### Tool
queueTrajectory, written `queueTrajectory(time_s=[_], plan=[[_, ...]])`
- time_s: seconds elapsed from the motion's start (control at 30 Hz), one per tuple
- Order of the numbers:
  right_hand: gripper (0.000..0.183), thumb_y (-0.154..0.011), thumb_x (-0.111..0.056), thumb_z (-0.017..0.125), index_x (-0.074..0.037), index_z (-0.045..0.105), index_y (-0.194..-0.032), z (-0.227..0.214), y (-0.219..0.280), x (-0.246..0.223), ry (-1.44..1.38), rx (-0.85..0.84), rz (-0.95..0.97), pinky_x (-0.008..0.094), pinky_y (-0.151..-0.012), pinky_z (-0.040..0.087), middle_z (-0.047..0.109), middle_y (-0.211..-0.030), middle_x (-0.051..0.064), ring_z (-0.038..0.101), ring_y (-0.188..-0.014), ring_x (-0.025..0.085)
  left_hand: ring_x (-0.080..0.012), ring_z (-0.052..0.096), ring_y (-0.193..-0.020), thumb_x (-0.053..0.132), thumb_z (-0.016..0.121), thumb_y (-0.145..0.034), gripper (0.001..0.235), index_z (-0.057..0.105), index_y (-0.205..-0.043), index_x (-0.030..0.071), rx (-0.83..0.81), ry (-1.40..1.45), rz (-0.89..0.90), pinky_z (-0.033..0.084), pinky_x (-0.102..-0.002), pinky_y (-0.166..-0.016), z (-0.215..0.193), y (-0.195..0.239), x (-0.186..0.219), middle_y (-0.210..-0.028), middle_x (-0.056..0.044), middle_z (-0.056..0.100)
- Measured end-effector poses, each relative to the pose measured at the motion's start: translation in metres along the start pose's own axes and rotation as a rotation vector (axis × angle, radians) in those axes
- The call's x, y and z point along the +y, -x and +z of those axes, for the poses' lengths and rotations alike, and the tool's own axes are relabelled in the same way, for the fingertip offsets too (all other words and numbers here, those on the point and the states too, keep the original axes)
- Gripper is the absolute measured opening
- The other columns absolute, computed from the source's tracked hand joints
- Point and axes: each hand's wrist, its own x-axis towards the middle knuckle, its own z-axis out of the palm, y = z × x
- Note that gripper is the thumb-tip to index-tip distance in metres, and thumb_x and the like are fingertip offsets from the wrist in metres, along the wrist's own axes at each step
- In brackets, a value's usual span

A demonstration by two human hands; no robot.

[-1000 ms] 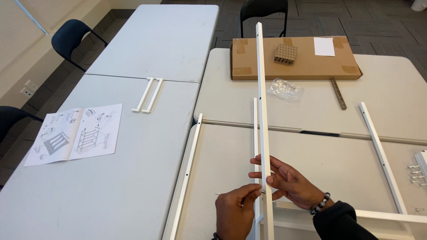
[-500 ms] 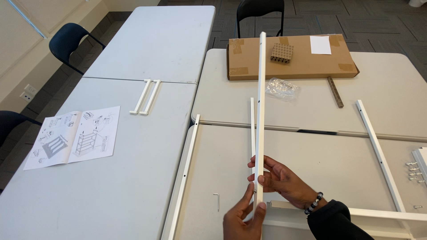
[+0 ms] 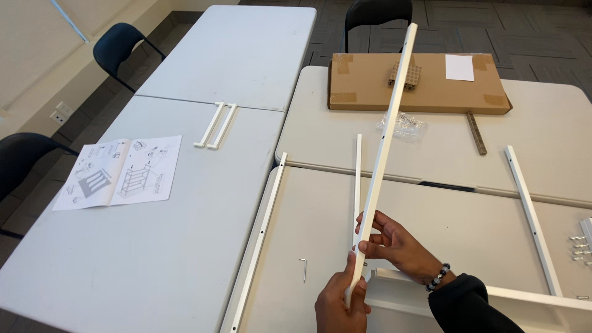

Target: The person assembles a white metal shelving frame by connecting vertical and horizontal bars with screws. They align the bars, insert screws, and tighten them by hand to form a rectangular frame structure.

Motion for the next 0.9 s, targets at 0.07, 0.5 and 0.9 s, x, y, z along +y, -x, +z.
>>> queueTrajectory(time_s=[0.07, 0.5, 0.9], plan=[[0.042, -0.084, -0.008, 0.084, -0.005, 0.063, -0.121, 0.003, 0.002, -0.002, 0.014, -0.008, 0.013, 0.043, -0.084, 0.064, 0.061, -0.108, 0.007, 0.068, -0.082, 0.022, -0.0150, 0.067, -0.060, 0.030, 0.060, -0.096, 0.057, 0.061, -0.151, 0.042, 0.022, -0.045, 0.018, 0.058, -0.029, -0.063, 0.004, 0.001, -0.003, -0.090, 0.009, 0.073], [0.049, -0.095, -0.002, 0.058, -0.011, 0.061, -0.144, -0.013, 0.006, -0.002, 0.318, -0.024, 0.078, 0.039, -0.097, 0.069, 0.059, -0.085, 0.005, 0.070, -0.085, 0.019, -0.0179, 0.074, -0.065, 0.049, 0.059, -0.092, 0.035, 0.066, -0.120, 0.029, 0.080, 0.052, -0.061, 0.056, -0.029, -0.067, 0.017, 0.013, 0.001, -0.100, 0.014, 0.086], [0.043, -0.098, -0.016, 0.063, -0.008, 0.064, -0.140, 0.017, 0.022, -0.011, 0.354, 0.153, 0.216, 0.039, -0.085, 0.065, 0.084, -0.119, 0.016, 0.075, -0.091, 0.026, -0.0255, 0.077, -0.099, 0.034, 0.049, -0.097, 0.024, 0.061, -0.116, 0.023, 0.091, 0.096, -0.017, 0.056, -0.039, -0.082, 0.032, 0.022, -0.012, -0.128, 0.007, 0.083]])
